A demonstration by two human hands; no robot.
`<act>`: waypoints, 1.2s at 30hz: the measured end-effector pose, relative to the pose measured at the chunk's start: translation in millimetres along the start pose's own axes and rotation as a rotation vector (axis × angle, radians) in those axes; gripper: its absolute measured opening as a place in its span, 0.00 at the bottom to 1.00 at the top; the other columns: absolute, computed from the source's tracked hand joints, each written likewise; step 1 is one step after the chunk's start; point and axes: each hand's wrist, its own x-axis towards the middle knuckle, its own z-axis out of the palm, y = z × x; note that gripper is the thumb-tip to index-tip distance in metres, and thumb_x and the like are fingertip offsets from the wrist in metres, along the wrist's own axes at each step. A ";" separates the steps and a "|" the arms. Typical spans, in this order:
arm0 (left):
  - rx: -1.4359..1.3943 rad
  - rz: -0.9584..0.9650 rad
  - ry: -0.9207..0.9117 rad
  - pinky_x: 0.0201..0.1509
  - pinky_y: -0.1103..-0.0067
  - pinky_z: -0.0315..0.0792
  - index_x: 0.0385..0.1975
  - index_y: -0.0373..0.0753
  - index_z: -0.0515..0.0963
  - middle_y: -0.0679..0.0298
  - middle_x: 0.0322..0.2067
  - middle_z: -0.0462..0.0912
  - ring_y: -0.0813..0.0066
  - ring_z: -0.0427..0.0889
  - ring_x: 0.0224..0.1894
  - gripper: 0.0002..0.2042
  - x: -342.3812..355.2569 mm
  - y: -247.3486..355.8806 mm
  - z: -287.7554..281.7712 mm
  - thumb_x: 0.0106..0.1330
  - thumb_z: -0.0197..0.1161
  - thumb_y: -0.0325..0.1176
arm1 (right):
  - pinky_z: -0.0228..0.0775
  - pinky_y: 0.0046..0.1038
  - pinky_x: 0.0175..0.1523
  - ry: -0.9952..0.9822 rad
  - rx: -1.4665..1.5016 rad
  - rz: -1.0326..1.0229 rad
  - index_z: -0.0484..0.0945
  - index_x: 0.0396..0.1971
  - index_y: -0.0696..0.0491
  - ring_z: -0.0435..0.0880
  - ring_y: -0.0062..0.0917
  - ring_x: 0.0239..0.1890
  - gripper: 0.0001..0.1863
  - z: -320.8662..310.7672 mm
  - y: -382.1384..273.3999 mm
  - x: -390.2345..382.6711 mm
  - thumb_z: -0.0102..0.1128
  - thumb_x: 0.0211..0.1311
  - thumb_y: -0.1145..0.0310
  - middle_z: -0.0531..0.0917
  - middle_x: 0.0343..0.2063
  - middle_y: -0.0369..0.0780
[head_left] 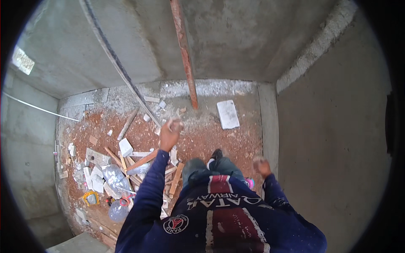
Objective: Smoothing wet plaster on a wall using a long wooden leveling board.
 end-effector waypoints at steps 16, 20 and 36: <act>0.476 0.465 0.047 0.52 0.68 0.62 0.45 0.35 0.68 0.52 0.45 0.70 0.60 0.69 0.48 0.17 492.9 -0.9 -6.3 0.65 0.40 0.40 | 0.70 0.33 0.30 0.795 0.705 0.369 0.71 0.35 0.49 0.76 0.28 0.29 0.12 98.0 200.2 -110.9 0.48 0.56 0.59 0.76 0.29 0.36; -0.317 0.183 -0.064 0.63 0.66 0.48 0.59 0.32 0.48 0.51 0.58 0.53 0.60 0.52 0.61 0.34 516.5 75.0 10.3 0.63 0.38 0.56 | 0.70 0.36 0.31 1.121 1.035 0.872 0.72 0.36 0.50 0.77 0.31 0.27 0.12 207.1 13.8 -133.7 0.48 0.55 0.61 0.76 0.28 0.39; 0.139 0.180 0.150 0.36 0.66 0.70 0.35 0.13 0.67 0.36 0.36 0.72 0.52 0.74 0.37 0.42 451.3 49.3 72.5 0.56 0.43 0.62 | 0.68 0.32 0.32 1.130 0.475 0.529 0.72 0.28 0.57 0.77 0.34 0.26 0.13 261.0 -77.7 -54.1 0.54 0.49 0.62 0.78 0.21 0.45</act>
